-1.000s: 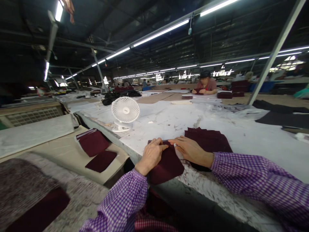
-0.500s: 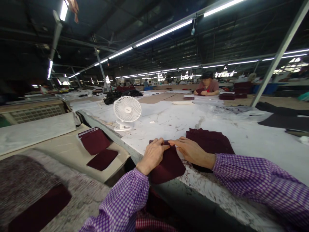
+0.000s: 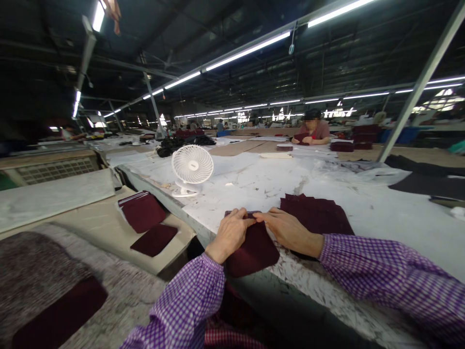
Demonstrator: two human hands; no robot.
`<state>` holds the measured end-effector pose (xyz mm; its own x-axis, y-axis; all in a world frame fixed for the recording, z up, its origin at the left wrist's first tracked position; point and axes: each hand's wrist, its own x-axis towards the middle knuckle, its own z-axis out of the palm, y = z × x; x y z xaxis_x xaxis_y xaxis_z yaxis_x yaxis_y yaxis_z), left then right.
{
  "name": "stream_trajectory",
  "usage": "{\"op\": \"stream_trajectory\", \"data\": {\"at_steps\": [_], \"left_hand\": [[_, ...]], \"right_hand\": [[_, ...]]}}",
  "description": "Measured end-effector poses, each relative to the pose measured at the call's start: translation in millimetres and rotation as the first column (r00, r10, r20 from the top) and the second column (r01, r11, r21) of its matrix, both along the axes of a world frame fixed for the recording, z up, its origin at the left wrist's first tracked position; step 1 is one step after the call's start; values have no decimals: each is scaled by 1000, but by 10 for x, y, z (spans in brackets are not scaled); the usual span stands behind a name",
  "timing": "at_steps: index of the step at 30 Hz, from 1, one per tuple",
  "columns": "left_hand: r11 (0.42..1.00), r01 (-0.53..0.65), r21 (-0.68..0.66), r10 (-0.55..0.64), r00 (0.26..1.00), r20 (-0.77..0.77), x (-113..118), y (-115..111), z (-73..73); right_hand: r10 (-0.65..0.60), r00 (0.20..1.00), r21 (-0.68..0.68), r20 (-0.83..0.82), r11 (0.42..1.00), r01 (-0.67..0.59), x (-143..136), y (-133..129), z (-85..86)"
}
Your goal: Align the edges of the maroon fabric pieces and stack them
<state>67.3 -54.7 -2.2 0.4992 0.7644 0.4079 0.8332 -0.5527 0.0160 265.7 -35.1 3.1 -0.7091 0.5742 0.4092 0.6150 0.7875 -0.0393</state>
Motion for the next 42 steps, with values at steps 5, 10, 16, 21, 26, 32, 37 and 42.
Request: {"op": "stream_trajectory", "data": {"at_steps": [5, 10, 16, 21, 26, 32, 37, 42], "left_hand": [[996, 53, -76, -39, 983, 178, -120, 58, -15], [990, 117, -76, -85, 938, 336, -339, 80, -68], [988, 152, -17, -138, 932, 335, -430, 32, -117], [994, 106, 27, -109, 973, 202, -445, -7, -97], [992, 124, 32, -128, 976, 177, -458, 1, -84], [993, 118, 24, -120, 952, 281, -580, -19, -105], [991, 133, 32, -136, 949, 285, -692, -88, -104], [990, 138, 29, -140, 935, 327, -765, -121, -121]], "right_hand": [[12, 1000, -28, 17, 1000, -12, 11, -2, 3], [5, 995, -80, 100, 997, 3, 2, -5, 71], [10, 988, -105, 157, 994, 7, -31, 6, 106], [-17, 960, -99, 279, 994, 46, -115, -31, 220], [-40, 891, -59, 452, 995, 75, -298, -89, 403], [-39, 829, -52, 558, 995, 82, -462, -115, 514], [-32, 796, -37, 604, 997, 68, -531, -50, 499], [1, 747, -12, 665, 1000, 10, -624, -18, 541]]}}
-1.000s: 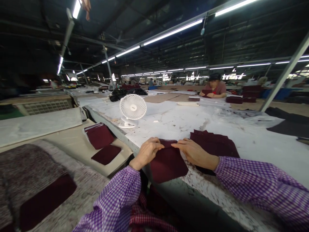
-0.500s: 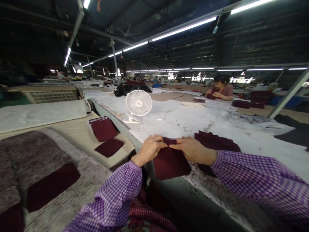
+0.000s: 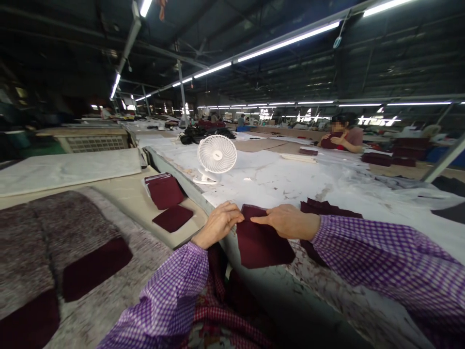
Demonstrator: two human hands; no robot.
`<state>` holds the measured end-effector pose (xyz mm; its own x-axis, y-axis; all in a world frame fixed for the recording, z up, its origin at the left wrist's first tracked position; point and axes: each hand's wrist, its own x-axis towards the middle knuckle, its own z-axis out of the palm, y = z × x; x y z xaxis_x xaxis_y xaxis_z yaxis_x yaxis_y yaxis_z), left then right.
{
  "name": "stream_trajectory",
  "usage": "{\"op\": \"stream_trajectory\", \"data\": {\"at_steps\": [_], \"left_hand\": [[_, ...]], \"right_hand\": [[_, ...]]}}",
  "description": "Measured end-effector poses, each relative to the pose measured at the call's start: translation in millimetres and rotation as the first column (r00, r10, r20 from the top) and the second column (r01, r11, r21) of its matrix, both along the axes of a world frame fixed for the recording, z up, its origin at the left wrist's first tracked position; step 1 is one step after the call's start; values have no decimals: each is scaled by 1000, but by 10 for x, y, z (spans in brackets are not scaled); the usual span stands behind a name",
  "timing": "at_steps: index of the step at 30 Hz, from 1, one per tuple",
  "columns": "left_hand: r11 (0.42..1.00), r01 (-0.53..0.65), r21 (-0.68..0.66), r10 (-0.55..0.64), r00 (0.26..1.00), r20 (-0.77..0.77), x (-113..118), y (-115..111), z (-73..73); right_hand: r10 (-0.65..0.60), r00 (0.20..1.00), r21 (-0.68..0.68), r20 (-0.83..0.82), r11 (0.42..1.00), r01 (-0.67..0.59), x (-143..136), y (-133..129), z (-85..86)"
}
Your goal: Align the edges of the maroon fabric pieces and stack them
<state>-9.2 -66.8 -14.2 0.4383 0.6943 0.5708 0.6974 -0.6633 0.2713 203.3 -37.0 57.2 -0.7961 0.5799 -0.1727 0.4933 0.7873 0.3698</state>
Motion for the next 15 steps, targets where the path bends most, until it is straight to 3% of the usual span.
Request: {"op": "stream_trajectory", "data": {"at_steps": [9, 15], "left_hand": [[985, -24, -171, 70, 961, 268, -68, -45, 15], [993, -26, -117, 47, 982, 180, -36, -33, -5]], "right_hand": [[63, 996, -2, 55, 998, -63, -124, 1, 127], [107, 993, 2, 52, 994, -108, -139, 28, 124]]}}
